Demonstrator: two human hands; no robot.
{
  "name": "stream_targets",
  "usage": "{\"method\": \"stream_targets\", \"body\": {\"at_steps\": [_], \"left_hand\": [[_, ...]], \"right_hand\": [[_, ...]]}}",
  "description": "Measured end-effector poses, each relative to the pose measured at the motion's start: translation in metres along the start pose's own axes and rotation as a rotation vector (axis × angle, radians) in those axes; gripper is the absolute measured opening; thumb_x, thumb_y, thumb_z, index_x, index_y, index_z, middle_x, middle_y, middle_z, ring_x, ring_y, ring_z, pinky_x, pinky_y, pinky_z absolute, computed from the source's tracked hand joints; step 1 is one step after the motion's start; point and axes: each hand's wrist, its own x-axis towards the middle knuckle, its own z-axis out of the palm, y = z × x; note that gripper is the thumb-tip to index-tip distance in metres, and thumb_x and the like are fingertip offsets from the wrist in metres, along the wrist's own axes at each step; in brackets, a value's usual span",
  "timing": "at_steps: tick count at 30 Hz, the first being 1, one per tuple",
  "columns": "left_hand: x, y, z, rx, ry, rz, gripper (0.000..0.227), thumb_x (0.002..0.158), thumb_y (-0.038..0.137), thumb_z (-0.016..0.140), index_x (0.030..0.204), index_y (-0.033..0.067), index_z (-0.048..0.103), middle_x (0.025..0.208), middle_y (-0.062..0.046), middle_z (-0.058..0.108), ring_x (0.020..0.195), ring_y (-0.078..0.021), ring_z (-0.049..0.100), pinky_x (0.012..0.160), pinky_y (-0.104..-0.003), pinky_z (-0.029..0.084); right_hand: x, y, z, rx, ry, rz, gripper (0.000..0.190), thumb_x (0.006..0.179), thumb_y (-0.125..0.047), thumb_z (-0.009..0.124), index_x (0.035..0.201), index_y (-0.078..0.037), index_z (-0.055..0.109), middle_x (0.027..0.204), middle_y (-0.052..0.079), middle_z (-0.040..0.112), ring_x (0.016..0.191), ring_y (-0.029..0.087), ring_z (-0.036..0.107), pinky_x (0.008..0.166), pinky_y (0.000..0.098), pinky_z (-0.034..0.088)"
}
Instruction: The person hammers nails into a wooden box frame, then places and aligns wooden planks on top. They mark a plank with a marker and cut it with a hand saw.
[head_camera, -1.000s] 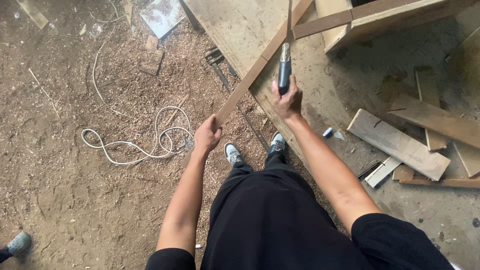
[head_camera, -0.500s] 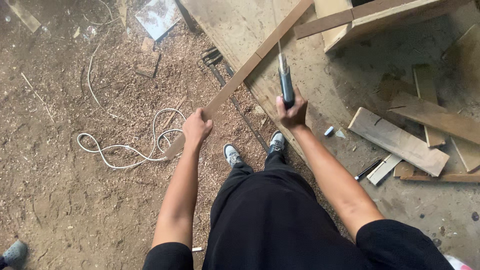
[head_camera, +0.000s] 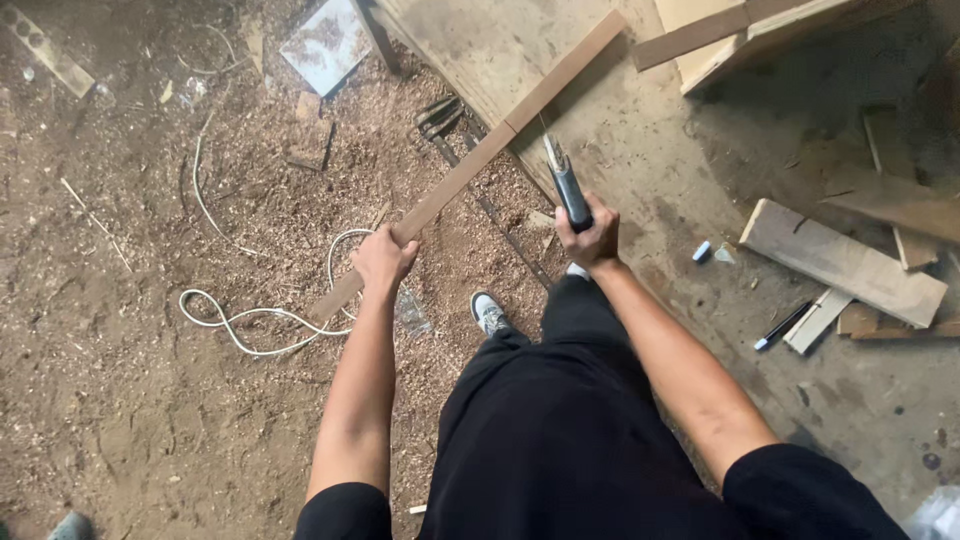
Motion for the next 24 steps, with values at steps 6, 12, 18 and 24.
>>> {"method": "stream_targets", "body": {"at_steps": [6,12,18,24], "left_hand": [[0.021,0.016,0.014,0.058,0.109,0.073,0.043,0.084,0.039,0.074,0.114,0.0095,0.066,0.1,-0.008,0.07,0.096,-0.0232,0.064,0.094,-0.043,0.043],[0.039,0.049,0.031,0.064,0.437,0.283,0.055,0.073,0.035,0.078,0.118,0.0064,0.065,0.104,-0.014,0.066,0.104,-0.0305,0.062,0.107,-0.051,0.036],[0.063,0.115,0.027,-0.003,0.229,0.158,0.065,0.067,0.035,0.085,0.12,0.0044,0.061,0.108,-0.016,0.063,0.106,-0.0316,0.06,0.107,-0.049,0.036],[0.087,0.181,0.016,0.002,0.369,0.377,0.073,0.069,0.028,0.082,0.133,0.0041,0.055,0.111,-0.012,0.064,0.104,-0.0259,0.063,0.105,-0.046,0.043]], "right_hand": [[0.03,0.001,0.011,0.038,-0.05,0.026,0.02,0.091,-0.024,0.068,0.089,-0.004,0.065,0.066,0.014,0.064,0.062,0.029,0.07,0.059,0.0412,0.055],[0.067,0.043,0.017,-0.04,-0.102,-0.054,0.023,0.09,-0.021,0.071,0.082,-0.004,0.059,0.061,0.016,0.057,0.059,0.037,0.066,0.058,0.0449,0.052],[0.081,0.088,0.018,0.067,-0.129,-0.046,0.02,0.091,-0.021,0.069,0.084,-0.005,0.058,0.063,0.014,0.059,0.058,0.034,0.067,0.058,0.043,0.053],[0.086,0.099,0.015,0.051,-0.144,0.006,0.019,0.087,-0.018,0.069,0.083,-0.003,0.058,0.063,0.014,0.059,0.058,0.031,0.066,0.058,0.042,0.053]]}}
